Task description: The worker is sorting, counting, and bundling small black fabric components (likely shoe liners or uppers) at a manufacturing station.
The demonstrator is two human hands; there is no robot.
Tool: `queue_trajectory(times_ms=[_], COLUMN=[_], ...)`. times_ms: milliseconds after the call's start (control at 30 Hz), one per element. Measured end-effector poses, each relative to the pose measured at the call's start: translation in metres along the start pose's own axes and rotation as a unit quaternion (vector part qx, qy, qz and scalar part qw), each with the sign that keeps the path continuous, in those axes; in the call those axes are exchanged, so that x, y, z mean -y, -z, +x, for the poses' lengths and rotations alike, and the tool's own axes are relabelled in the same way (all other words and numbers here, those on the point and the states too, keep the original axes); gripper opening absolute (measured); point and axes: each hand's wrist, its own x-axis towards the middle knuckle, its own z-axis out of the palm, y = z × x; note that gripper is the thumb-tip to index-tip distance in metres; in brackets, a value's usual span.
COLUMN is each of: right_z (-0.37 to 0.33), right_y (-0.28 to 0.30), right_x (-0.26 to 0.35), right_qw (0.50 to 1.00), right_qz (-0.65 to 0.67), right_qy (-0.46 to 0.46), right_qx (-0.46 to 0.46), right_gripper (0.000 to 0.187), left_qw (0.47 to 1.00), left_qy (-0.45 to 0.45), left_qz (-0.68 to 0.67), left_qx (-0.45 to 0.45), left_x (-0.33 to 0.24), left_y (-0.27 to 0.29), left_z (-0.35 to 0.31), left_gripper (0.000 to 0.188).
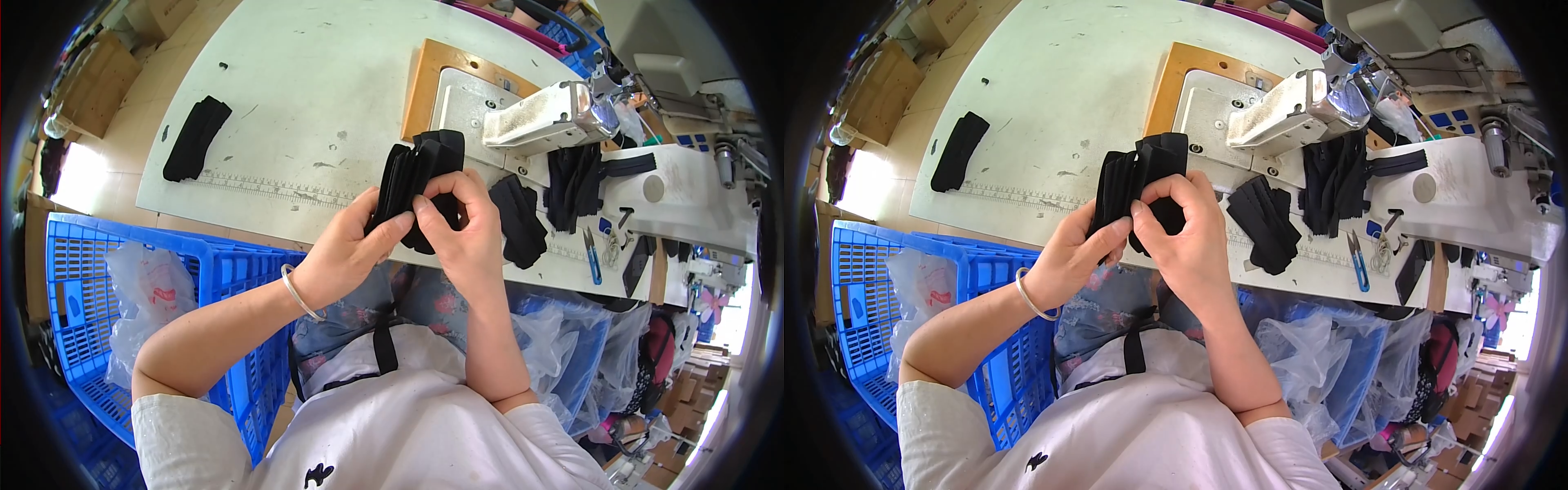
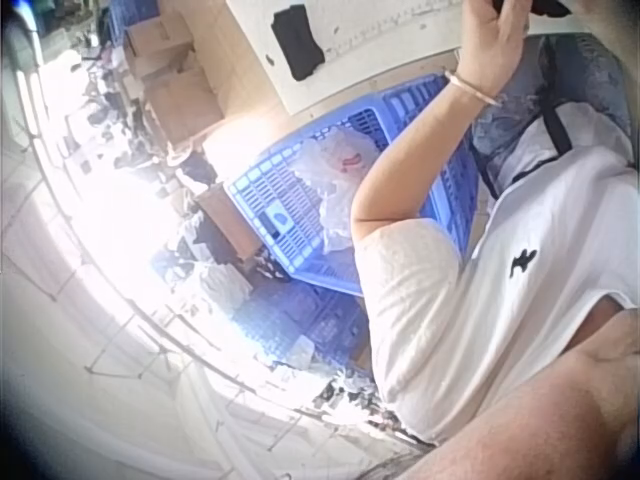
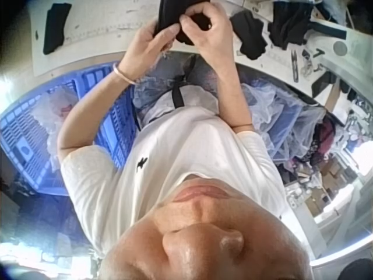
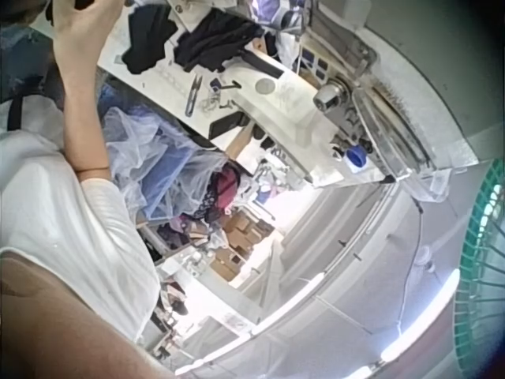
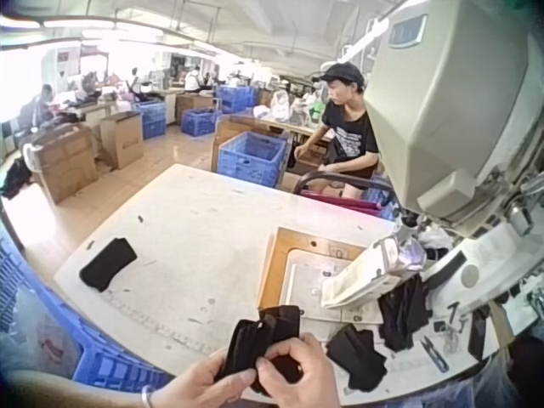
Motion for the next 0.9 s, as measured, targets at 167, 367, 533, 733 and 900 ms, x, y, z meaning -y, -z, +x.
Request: queue_trajectory(times_ms=[167,367,533,733,900], right_z=[-0.004,-0.006,-0.002,0.001,0.003], right_y=[-0.001,-0.007,-0.007,-0.004,-0.003], right_x=[-0.005,-0.007,-0.002,0.004,0.003], right_qw=[0.999,0.994,0.992,0.999,0.999], right_qz=[-0.015,0.041,-0.02,0.005,0.021], right_qy=[-0.027,0.003,0.089,0.023,0.013], right_qx=[-0.028,-0.103,-0.082,-0.034,-0.025], right_gripper=[0.012,0.008,0.006,0.021,0.024], left_qw=[0.991,0.977,0.976,0.993,0.997], left_qy=[0.036,0.004,0.01,-0.021,-0.022], left_qz=[-0.131,-0.215,-0.216,-0.116,-0.074], left_qx=[-0.008,0.005,0.017,0.001,-0.004], left_x=[-0.01,-0.008,-0.009,-0.008,-0.011], left_y=[-0.005,-0.004,-0.004,-0.004,-0.004], left_z=[-0.002,-0.002,-0.001,-0.001,-0.001], left_gripper=[0.029,0.032,0.032,0.028,0.026])
